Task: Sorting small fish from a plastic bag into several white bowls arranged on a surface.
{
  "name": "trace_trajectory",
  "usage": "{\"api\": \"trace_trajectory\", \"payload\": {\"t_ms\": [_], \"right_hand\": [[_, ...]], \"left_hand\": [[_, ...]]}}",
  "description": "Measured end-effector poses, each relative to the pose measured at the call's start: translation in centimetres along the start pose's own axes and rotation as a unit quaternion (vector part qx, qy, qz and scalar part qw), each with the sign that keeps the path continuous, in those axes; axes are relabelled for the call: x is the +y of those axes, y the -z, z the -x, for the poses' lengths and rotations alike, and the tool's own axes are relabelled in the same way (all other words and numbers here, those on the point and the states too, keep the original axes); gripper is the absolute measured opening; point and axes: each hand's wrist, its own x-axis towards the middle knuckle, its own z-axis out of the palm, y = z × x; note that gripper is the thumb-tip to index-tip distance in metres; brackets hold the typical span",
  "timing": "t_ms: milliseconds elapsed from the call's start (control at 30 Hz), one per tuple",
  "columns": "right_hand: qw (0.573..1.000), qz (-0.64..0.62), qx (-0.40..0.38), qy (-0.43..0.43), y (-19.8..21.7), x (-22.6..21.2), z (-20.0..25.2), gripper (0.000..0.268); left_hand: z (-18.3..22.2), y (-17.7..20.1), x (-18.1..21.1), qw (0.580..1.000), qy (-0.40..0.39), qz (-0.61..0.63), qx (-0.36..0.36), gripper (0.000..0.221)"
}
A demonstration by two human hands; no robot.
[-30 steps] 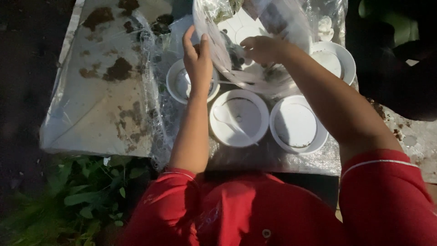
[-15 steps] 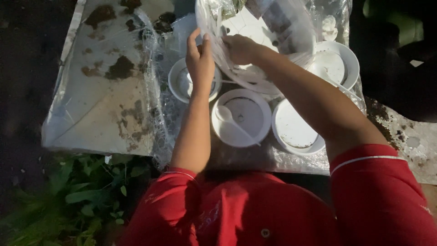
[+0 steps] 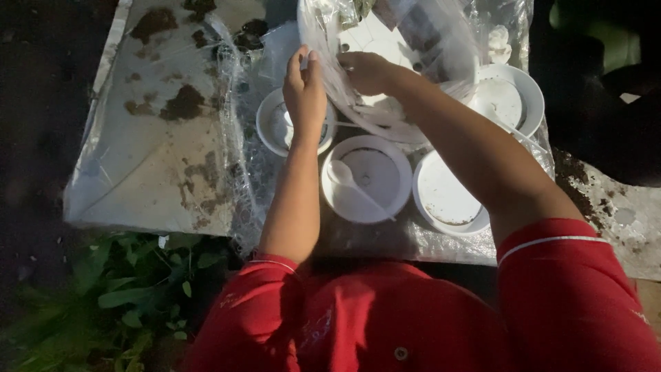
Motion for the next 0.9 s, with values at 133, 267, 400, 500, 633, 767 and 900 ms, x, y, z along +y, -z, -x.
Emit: {"api": "trace_trajectory", "payload": {"t_ms": [133,267,400,500,633,767,900], "right_hand": [[0.998,-0.027,-0.024,-0.059,1.5,-0.1,1.0,0.081],[0.995,0.089,-0.001,0.039,3.1,5.2,-1.8,0.051],[0.988,0.124,-0.051,0.071,5.9,5.4,2.6,0.039],[0.968,0.223,-0.111,0.043,5.8,6.3,4.3,0.056],[0.956,0.250,-0.152,-0.008,5.1,9.1,5.1,0.075],[0.948,0.274,-0.149,0.057,6.2,9.1,6.7,0.053],[0.870,0.449,-0.067,0.193,4.9,17.0,2.1,0.030]], "left_hand": [[0.5,0.5,0.8,1.000,-0.003,0.010,-0.011,0.057],[0.1,0.2,-0.1,1.000,0.004,-0.006,-0.016,0.056],[0.6,0.4,0.7,0.999,0.005,0.003,-0.051,0.054],[0.7,0.4,0.8,0.998,-0.007,0.014,-0.064,0.054],[0.3,-0.1,-0.3,0.997,-0.051,0.017,-0.056,0.052],[0.8,0.2,0.6,0.997,-0.047,0.021,-0.053,0.057],[1.0,0.3,0.3,0.997,-0.059,0.037,-0.042,0.052]]}}
